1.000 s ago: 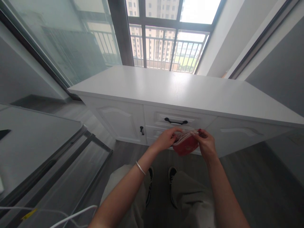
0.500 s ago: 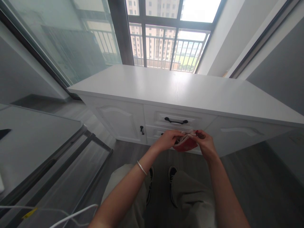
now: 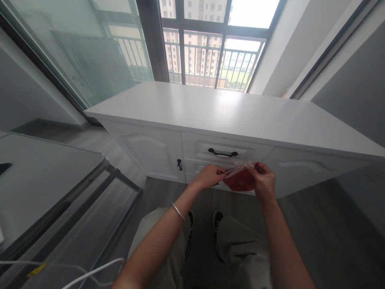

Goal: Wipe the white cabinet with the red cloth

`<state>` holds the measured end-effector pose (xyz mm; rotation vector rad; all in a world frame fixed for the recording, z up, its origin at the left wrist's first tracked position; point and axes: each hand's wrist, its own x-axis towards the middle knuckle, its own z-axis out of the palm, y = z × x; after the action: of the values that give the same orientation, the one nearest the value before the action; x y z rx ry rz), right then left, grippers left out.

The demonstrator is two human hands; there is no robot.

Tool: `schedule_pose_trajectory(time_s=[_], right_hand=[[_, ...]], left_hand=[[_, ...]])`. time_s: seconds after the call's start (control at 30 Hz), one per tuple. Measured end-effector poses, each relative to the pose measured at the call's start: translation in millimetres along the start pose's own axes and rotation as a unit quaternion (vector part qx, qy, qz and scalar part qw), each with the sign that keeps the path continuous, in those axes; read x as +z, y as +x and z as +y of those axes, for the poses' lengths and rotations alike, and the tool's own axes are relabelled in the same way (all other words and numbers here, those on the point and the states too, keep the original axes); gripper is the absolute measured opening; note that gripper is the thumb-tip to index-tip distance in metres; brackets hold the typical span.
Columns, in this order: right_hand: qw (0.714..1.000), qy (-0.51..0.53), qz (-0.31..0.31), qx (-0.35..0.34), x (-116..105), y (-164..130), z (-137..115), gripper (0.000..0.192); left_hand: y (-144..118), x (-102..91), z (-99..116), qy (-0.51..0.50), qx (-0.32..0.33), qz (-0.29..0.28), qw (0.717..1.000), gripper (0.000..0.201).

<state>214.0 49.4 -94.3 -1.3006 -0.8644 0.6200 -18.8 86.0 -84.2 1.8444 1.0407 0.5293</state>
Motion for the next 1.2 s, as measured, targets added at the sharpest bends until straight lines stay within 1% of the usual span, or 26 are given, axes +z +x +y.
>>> schedule_pose_trajectory(time_s=[0.17,0.27,0.37,0.43,0.5,0.67,0.8,0.9,1.03,1.1,1.2], right_hand=[[1.000,0.000,0.000,-0.008,5.4,-3.0,-4.4,0.059],[1.000,-0.020,-0.018,-0.001,7.7,-5.4,-8.8,0.060],[0.998,-0.049,-0.038,-0.012,9.8,-7.9,-11.7,0.060],[0.997,-0.060,-0.040,-0.021,10.8,-8.6,-11.6,0.060],[0.997,-0.063,-0.037,-0.026,11.6,-8.5,-9.8,0.060],[0.996,-0.075,-0.025,-0.046,13.8,-7.0,-3.0,0.058],[0.996,-0.074,0.004,-0.054,14.3,-6.3,-2.2,0.061],[0.997,-0.061,0.005,-0.051,13.9,-5.5,-2.7,0.060],[0.998,-0.047,0.006,-0.050,14.6,-3.7,-1.8,0.061],[0.998,-0.040,0.001,-0.046,15.1,-2.8,-2.1,0.060],[0.999,-0.014,-0.024,-0.033,14.4,-2.1,-4.9,0.057]], left_hand=[[1.2,2.0,3.3,0.000,-0.030,0.021,0.999,0.027],[1.3,4.1,6.7,0.044,-0.040,0.043,0.997,0.022],[1.2,5.7,8.6,0.102,-0.053,0.060,0.992,0.017],[1.2,5.8,8.2,0.128,-0.061,0.075,0.987,0.014],[1.2,5.3,6.9,0.134,-0.060,0.083,0.986,0.013],[-0.4,3.5,6.2,0.107,-0.036,0.073,0.991,0.015],[-6.2,0.5,12.7,0.099,-0.021,0.065,0.993,0.012],[-10.8,-1.4,16.5,0.097,-0.017,0.064,0.993,0.012],[-12.7,-0.4,14.6,0.076,-0.016,0.057,0.995,0.023],[-12.7,0.3,13.3,0.070,-0.003,0.050,0.996,0.031],[-13.4,-0.4,14.2,0.094,0.014,0.033,0.995,0.052]])
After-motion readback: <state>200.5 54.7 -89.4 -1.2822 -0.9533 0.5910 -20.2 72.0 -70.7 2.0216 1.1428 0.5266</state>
